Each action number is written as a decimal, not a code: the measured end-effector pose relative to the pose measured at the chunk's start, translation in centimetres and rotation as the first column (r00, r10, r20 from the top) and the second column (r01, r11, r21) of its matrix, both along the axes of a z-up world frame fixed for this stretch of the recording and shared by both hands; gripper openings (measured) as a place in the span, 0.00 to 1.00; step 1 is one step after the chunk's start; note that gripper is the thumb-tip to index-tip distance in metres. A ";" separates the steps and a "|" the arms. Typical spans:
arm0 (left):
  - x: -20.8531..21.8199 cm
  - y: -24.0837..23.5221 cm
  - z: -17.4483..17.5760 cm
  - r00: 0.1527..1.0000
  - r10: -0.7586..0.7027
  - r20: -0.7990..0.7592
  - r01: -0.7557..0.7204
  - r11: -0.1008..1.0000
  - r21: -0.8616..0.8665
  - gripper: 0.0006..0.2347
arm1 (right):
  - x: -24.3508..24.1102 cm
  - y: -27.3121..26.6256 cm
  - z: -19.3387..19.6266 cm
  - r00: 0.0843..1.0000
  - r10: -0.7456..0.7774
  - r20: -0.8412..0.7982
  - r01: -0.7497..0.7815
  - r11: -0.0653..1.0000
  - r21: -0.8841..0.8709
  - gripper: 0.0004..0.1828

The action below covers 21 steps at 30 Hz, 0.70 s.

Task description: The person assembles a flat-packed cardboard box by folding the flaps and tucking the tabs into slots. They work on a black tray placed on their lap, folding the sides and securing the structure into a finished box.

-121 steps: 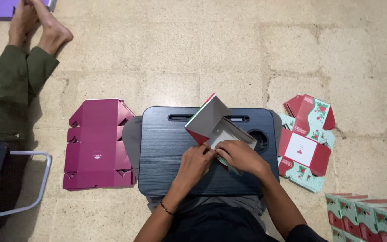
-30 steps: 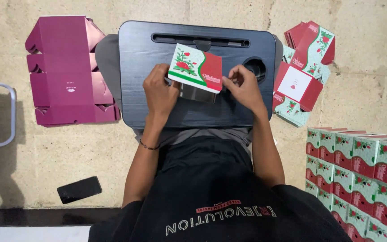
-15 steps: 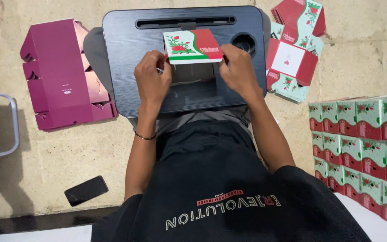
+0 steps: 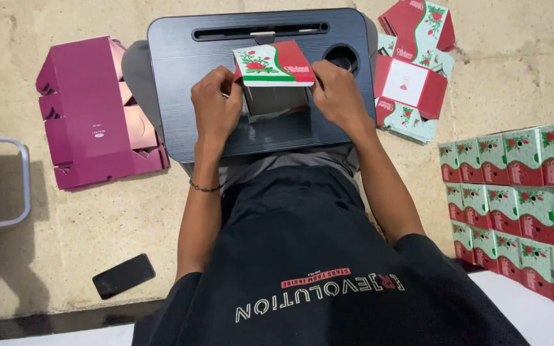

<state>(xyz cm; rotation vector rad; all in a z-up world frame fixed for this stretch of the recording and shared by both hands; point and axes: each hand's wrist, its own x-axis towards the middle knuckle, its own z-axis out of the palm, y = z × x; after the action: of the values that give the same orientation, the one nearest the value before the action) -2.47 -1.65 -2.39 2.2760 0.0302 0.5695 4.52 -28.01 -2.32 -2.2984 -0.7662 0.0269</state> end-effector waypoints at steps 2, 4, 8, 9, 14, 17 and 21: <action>-0.1 0.2 0.2 0.999 0.022 -0.028 -0.023 0.999 -0.034 0.04 | -0.3 0.0 0.4 0.999 0.019 0.034 -0.018 1.000 -0.009 0.11; -0.4 0.2 0.6 0.999 0.018 -0.047 -0.020 0.999 -0.045 0.06 | -0.5 0.1 0.3 0.999 0.022 0.035 -0.022 1.000 -0.006 0.09; -0.3 0.3 0.3 0.999 0.006 -0.051 -0.009 0.998 -0.066 0.07 | -0.6 0.2 0.3 1.000 -0.002 0.026 0.003 1.000 -0.029 0.12; -0.3 0.2 0.2 0.999 0.006 -0.051 -0.009 0.998 -0.065 0.07 | -0.7 0.3 0.2 1.000 -0.002 0.027 0.003 1.000 -0.028 0.12; -0.5 -0.2 -0.3 0.996 0.008 -0.086 -0.015 0.996 -0.083 0.06 | -1.1 0.2 0.0 1.000 0.017 0.000 -0.017 1.000 -0.012 0.11; -0.7 -0.2 -0.7 0.996 0.007 -0.093 -0.014 0.997 -0.074 0.06 | -1.1 0.3 -0.2 1.000 0.028 0.007 -0.028 1.000 -0.008 0.09; -0.9 -0.1 -0.1 0.991 0.021 -0.134 -0.035 0.995 -0.099 0.06 | -1.1 0.3 -0.4 0.999 0.032 -0.008 -0.032 0.999 -0.017 0.11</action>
<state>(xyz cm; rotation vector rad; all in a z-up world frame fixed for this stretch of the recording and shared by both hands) -3.35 -1.73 -2.52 2.2143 0.1533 0.4209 3.37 -27.72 -2.76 -2.3007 -0.8018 0.0565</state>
